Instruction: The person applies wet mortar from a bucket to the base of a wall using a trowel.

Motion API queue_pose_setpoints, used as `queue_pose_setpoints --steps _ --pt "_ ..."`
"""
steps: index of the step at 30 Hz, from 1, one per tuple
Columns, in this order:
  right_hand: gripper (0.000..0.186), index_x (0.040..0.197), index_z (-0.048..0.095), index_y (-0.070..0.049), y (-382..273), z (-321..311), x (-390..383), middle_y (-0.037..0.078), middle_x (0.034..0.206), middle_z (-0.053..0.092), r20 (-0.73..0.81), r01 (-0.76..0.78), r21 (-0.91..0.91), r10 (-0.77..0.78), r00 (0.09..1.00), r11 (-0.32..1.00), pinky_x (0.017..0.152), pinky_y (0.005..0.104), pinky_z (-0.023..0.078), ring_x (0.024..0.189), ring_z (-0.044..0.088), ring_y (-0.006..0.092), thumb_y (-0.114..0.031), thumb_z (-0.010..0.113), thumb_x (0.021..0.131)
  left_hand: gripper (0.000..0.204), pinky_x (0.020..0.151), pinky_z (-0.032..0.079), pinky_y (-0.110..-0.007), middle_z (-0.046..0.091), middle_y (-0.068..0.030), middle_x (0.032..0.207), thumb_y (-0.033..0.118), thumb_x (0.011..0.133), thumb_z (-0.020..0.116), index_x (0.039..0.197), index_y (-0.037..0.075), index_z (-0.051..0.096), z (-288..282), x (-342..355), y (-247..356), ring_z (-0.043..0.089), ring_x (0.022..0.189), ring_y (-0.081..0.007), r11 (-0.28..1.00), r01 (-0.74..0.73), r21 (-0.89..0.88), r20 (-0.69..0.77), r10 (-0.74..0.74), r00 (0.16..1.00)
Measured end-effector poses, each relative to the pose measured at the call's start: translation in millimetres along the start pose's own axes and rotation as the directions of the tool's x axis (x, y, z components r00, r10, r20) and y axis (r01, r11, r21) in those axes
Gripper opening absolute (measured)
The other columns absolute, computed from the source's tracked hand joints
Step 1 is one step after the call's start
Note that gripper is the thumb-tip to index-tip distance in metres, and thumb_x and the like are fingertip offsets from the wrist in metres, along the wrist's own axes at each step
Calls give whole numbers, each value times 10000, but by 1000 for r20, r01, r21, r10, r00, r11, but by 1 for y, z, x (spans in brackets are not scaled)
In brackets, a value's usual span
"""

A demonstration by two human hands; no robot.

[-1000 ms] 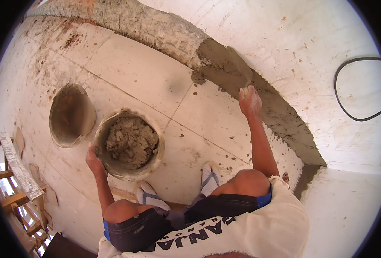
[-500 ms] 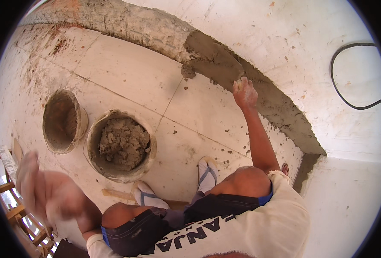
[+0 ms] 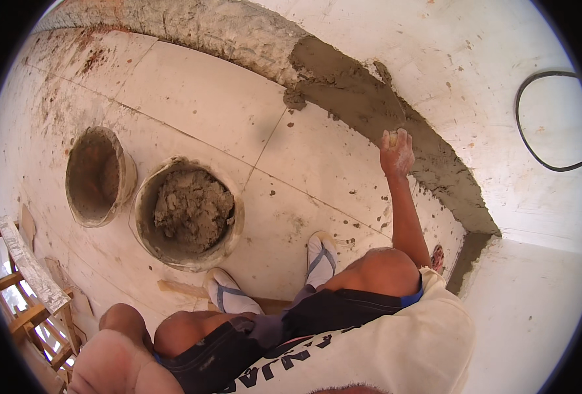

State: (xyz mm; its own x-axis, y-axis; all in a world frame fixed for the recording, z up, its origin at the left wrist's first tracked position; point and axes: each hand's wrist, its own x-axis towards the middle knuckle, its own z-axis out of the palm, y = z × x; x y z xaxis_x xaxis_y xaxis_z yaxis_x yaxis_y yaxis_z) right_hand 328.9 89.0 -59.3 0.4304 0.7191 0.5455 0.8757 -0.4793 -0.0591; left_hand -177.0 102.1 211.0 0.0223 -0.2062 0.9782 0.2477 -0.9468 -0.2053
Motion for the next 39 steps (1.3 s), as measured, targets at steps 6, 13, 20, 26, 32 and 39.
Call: queue_pose_setpoints --steps 6,13,20,26,32,39 --pt "349 1129 583 -113 -5 3 -5 165 1038 608 68 58 45 -61 996 997 697 514 548 877 666 405 -363 679 904 317 674 506 -270 477 -35 995 345 1072 396 1123 59 525 1 -5 -1 542 900 -165 1000 -8 17 25 8 1000" --pt "410 1218 589 -128 -43 44 4 196 1084 640 399 123 78 -144 906 989 788 520 547 973 671 393 -411 621 923 516 681 539 -440 616 -224 1024 354 1039 437 1319 -80 431 -19 -50 -12 633 845 -327 967 231 -106 185 -209 960" --pt "453 1206 618 -105 -30 52 44 238 1028 707 581 95 24 -91 809 995 835 522 537 980 675 418 -472 559 946 363 682 493 -363 638 -137 924 143 975 586 1278 -52 548 -9 -125 -30 581 791 -240 771 542 335 326 -634 701" --pt "423 1100 617 -69 23 20 20 256 947 693 505 83 62 -103 857 995 819 545 512 933 652 465 -460 572 944 304 709 480 -307 609 -78 905 113 946 650 1224 -7 616 -34 -182 -36 560 777 -173 446 696 563 220 -892 394" --pt "400 1062 601 -40 15 13 -1 277 935 676 439 10 275 -135 888 961 808 556 495 930 631 492 -426 592 956 325 793 491 -336 596 -86 998 141 931 681 1233 40 621 -58 -248 -33 582 860 -201 109 740 664 30 -992 120" --pt "542 1165 584 4 -52 59 33 289 1121 655 552 -50 338 -155 819 940 938 556 460 1086 596 491 -499 454 1012 340 904 473 -420 612 -133 1073 172 923 693 1224 34 614 -72 -290 -33 591 1008 -288 88 598 797 5 -990 138"
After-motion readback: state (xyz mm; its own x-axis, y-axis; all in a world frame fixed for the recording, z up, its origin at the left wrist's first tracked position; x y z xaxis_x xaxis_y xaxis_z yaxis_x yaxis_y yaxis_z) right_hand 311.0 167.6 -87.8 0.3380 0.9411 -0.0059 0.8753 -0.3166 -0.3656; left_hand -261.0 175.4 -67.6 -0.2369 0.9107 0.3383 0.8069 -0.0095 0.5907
